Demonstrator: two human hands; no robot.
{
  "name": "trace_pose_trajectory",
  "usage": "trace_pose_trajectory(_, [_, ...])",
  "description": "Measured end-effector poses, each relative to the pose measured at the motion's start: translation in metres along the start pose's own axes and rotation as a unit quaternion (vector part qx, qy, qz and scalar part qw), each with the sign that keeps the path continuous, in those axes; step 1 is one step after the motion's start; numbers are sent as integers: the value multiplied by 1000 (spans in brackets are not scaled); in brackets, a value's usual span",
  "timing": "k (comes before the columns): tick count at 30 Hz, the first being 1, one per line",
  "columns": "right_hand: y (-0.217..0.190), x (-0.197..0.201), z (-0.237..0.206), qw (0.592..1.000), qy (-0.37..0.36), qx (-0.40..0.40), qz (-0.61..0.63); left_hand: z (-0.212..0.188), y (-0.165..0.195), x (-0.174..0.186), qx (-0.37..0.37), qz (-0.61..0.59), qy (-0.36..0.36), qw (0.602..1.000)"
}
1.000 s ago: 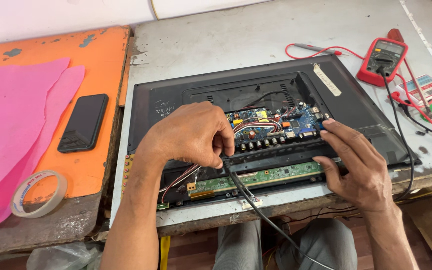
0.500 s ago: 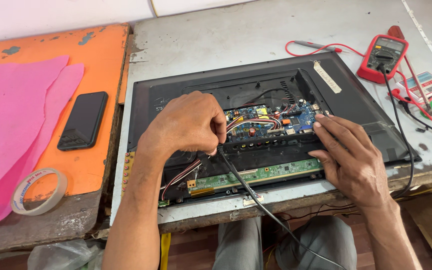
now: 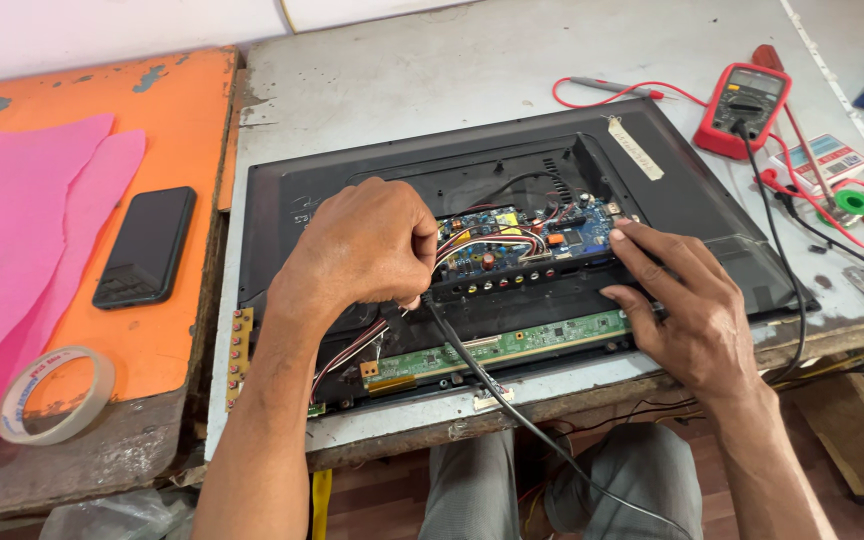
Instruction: The person uses a screwdriver to tighten screws on a circuit board inside a disassembled television. They connect a power cable, plug it in, and use a remote to turn the TV on, which displays a blue screen.
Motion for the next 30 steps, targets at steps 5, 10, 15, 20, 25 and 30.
trace_pose_trajectory(5, [8,4,0,999,18,-27,29,-1,7,3,-21,26,15,999])
trace_pose_trajectory(10, [15,6,-2,998,29,-43,18,-3,18,0,-57,-6,-28,998])
trace_pose_trajectory(15, [22,6,-3,998,23,-46,29,1,32,-6,-86,-13,-27,996])
trace_pose_trajectory(20, [28,3,-2,998,23,-47,25,16,47,-14,-134,15,28,990])
trace_pose_trajectory(25, [36,-2,1,999,23,-37,8,28,49,-19,-141,24,44,989])
trace_pose_trajectory(30, [45,-4,1,999,30,-42,4,35,52,-18,-157,25,57,986])
Point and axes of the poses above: each hand's wrist, its own z-axis towards the middle knuckle, its own x-axis out of the back of the hand, y = z × x, the point moved 10 cm from there along z, towards the middle knuckle, and after that the axes turned 8 degrees about -x, right-handed, at the moved point
